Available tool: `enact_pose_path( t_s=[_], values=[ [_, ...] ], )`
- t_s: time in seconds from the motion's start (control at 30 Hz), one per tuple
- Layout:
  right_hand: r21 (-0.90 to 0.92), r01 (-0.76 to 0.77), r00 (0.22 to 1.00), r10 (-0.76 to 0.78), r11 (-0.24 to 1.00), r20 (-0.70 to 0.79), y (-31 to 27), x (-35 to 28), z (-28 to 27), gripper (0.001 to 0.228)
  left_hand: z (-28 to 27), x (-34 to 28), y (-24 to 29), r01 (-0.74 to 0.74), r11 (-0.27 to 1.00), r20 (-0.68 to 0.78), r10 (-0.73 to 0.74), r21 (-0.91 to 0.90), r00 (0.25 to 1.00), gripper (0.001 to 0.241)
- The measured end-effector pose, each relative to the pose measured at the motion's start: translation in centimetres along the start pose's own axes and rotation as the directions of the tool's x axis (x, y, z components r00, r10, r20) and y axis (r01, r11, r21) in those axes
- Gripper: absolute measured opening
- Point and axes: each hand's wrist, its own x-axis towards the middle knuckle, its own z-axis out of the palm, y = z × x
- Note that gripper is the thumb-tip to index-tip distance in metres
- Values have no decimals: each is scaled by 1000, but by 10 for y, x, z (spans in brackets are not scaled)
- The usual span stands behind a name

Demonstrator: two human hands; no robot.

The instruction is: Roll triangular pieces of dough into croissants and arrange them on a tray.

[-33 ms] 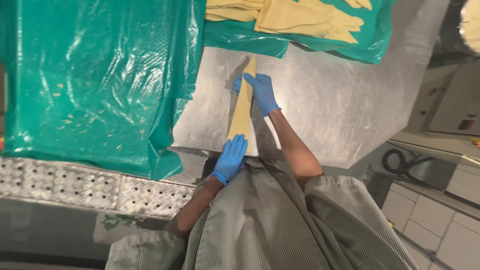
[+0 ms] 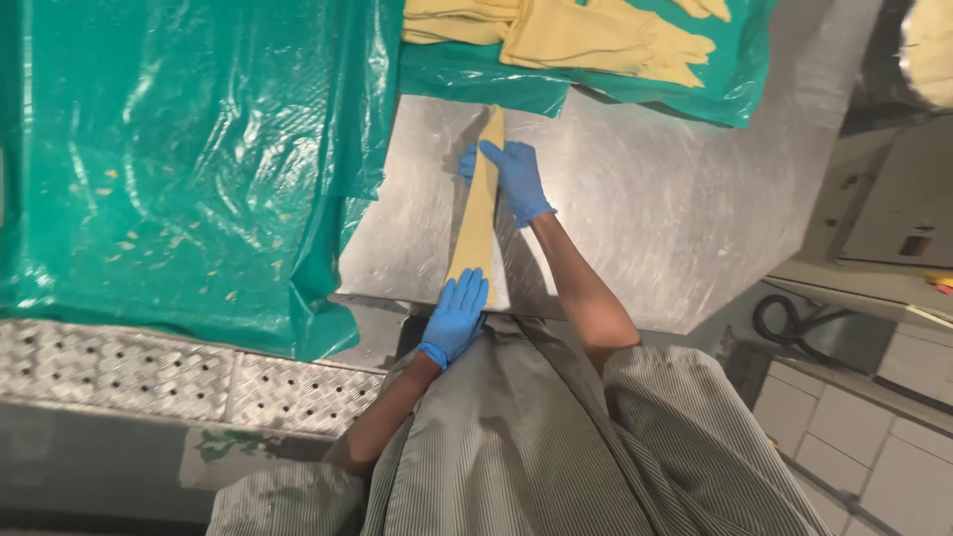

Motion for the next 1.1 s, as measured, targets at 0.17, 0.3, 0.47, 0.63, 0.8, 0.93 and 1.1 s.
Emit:
enact_pose_path(
  t_s=[0.17, 0.3, 0.47, 0.63, 0.8, 0.93, 1.1],
  values=[
    [-52, 59, 997, -57, 997, 42, -27, 43, -4, 32, 22, -3, -4, 17, 999, 44, -16, -41, 999, 68],
    [-34, 107, 991, -104, 994, 82, -32, 91, -20, 32, 27, -3, -1, 16, 999, 27, -15, -46, 1000, 66],
    [-9, 85, 990, -84, 996, 115, -53, 132, -19, 30, 31, -4, -2, 23, 998, 27, -22, -60, 999, 66],
    [7, 82, 989, -82, 997, 121, -73, 161, -20, 30, 31, -6, -2, 5, 1000, 8, -5, -2, 1000, 65],
    [54, 98, 980, -106, 994, 170, -97, 187, -19, 31, 30, -3, -4, -9, 996, -3, 9, 90, 1000, 64],
    [4, 137, 981, -136, 991, 137, -110, 209, -20, 29, 32, -2, -7, -12, 995, -4, 12, 95, 1000, 63],
    [-39, 244, 958, -235, 969, 167, -114, 221, -56, 25, 42, -5, -5, -13, 999, -5, 13, 39, 1000, 62]
  ],
)
